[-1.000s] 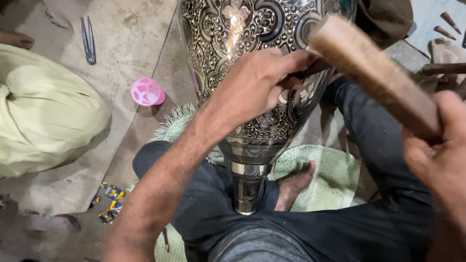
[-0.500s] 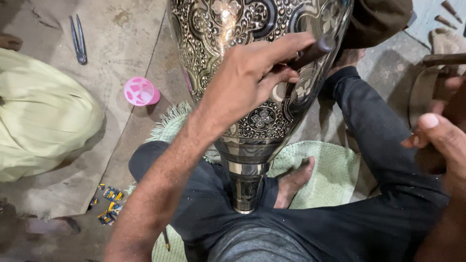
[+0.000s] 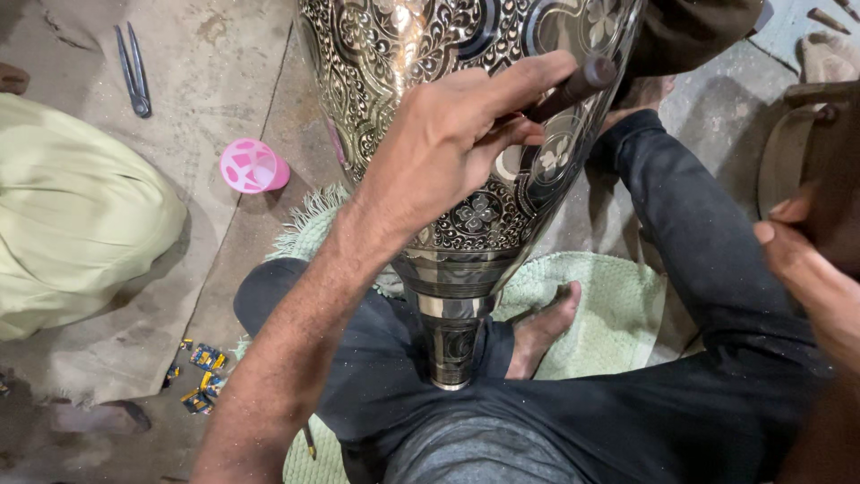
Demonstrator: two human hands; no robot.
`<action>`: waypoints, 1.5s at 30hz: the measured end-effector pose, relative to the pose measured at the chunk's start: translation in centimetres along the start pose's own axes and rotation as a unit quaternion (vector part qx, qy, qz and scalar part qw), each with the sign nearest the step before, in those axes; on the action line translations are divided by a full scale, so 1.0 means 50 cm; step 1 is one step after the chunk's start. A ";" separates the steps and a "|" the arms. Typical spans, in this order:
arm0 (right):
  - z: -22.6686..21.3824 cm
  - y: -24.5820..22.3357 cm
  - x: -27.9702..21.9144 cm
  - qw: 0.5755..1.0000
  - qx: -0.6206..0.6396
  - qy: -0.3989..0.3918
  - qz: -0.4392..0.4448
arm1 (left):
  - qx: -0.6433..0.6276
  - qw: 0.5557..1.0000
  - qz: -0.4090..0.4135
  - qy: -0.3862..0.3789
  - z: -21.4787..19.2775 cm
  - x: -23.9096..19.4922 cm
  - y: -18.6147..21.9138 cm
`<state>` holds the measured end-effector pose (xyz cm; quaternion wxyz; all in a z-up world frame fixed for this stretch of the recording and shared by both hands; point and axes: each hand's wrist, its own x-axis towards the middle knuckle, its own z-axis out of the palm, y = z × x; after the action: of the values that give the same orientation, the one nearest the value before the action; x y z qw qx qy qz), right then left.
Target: The person sits on the floor and uses a chisel and wooden mallet to engrave intricate floral patterns into a large silver-colored metal vase. The person repeatedly taps the chisel with the mallet to create detailed designs on the vase's surface.
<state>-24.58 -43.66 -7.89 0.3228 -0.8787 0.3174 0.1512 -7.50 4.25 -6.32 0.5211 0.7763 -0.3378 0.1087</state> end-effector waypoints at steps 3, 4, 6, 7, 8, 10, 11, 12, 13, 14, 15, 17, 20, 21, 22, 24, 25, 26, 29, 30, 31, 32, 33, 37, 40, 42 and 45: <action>-0.006 0.049 0.025 1.000 -0.014 0.004 -0.008 | 0.025 1.000 0.003 -0.005 0.001 0.001 -0.003; -0.007 0.062 0.031 1.000 -0.020 0.005 -0.010 | 0.032 0.999 0.009 -0.004 0.002 0.002 -0.004; -0.007 0.082 0.040 0.999 -0.030 0.004 -0.016 | 0.040 0.999 0.006 -0.005 0.006 0.006 -0.005; -0.005 0.087 0.044 0.999 -0.033 0.005 -0.019 | 0.044 0.999 0.005 -0.006 0.008 0.007 -0.004; -0.003 0.089 0.047 0.999 -0.038 0.004 -0.023 | 0.056 0.998 0.004 -0.007 0.011 0.007 -0.003; -0.002 0.082 0.054 0.998 -0.044 0.004 -0.034 | 0.080 0.997 0.003 -0.008 0.014 0.008 0.000; -0.001 0.075 0.055 0.998 -0.047 0.003 -0.042 | 0.070 0.997 0.005 -0.011 0.012 0.006 0.002; 0.001 0.064 0.059 0.997 -0.050 0.001 -0.051 | 0.059 0.998 0.007 -0.014 0.010 0.005 0.003; 0.001 0.052 0.061 0.997 -0.053 0.001 -0.061 | 0.060 0.998 0.005 -0.017 0.008 0.005 0.004; 0.005 0.038 0.062 0.996 -0.056 0.001 -0.071 | 0.060 0.998 0.003 -0.021 0.005 0.004 0.006; 0.003 0.020 0.068 0.995 -0.059 0.003 -0.085 | 0.071 0.997 -0.006 -0.025 0.005 0.004 0.008; 0.008 -0.008 0.067 0.993 -0.068 0.002 -0.099 | 0.066 0.997 -0.024 -0.029 0.003 0.001 0.013; 0.007 -0.047 0.065 0.989 -0.077 0.003 -0.126 | 0.034 0.999 -0.034 -0.019 -0.001 -0.005 0.019; 0.006 -0.057 0.064 0.988 -0.081 0.005 -0.134 | 0.031 0.999 -0.023 -0.009 -0.001 -0.004 0.019; 0.003 -0.066 0.063 0.987 -0.083 0.007 -0.138 | 0.027 1.000 -0.012 0.001 0.000 -0.002 0.018; 0.004 -0.083 0.063 0.984 -0.092 0.003 -0.156 | 0.033 0.999 -0.022 -0.003 -0.001 -0.008 0.020; 0.005 -0.091 0.064 0.982 -0.095 0.004 -0.163 | 0.032 0.999 -0.021 0.000 -0.004 -0.010 0.021; 0.007 -0.097 0.065 0.980 -0.097 0.005 -0.176 | 0.031 0.999 -0.020 0.004 -0.004 -0.008 0.020; 0.005 -0.117 0.069 0.975 -0.107 0.003 -0.195 | 0.017 0.999 -0.010 0.029 -0.005 -0.017 0.027; 0.005 -0.123 0.071 0.973 -0.110 0.001 -0.201 | 0.017 0.999 -0.004 0.032 -0.004 -0.018 0.029; 0.004 -0.131 0.074 0.971 -0.112 0.003 -0.209 | 0.016 0.999 0.005 0.035 -0.004 -0.016 0.030; 0.004 -0.138 0.078 0.969 -0.114 0.004 -0.220 | -0.001 0.999 -0.004 0.036 -0.005 -0.015 0.031; 0.002 -0.143 0.078 0.968 -0.116 0.003 -0.220 | -0.020 0.999 -0.016 0.037 -0.004 -0.018 0.033; 0.003 -0.159 0.082 0.962 -0.124 0.002 -0.243 | -0.001 0.997 -0.078 0.027 -0.001 -0.026 0.042; 0.000 -0.160 0.084 0.957 -0.133 -0.001 -0.256 | -0.028 0.997 -0.069 0.037 0.002 -0.034 0.045; 0.000 -0.158 0.089 0.955 -0.137 -0.003 -0.265 | 0.007 0.996 -0.087 0.029 0.002 -0.038 0.047; -0.007 -0.154 0.096 0.947 -0.146 -0.002 -0.287 | 0.002 0.997 -0.057 0.053 0.004 -0.042 0.048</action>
<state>-15.88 -41.55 -6.25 0.2218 -0.9697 0.0258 0.0988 -10.64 4.38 -5.71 0.5422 0.7884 -0.2643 0.1207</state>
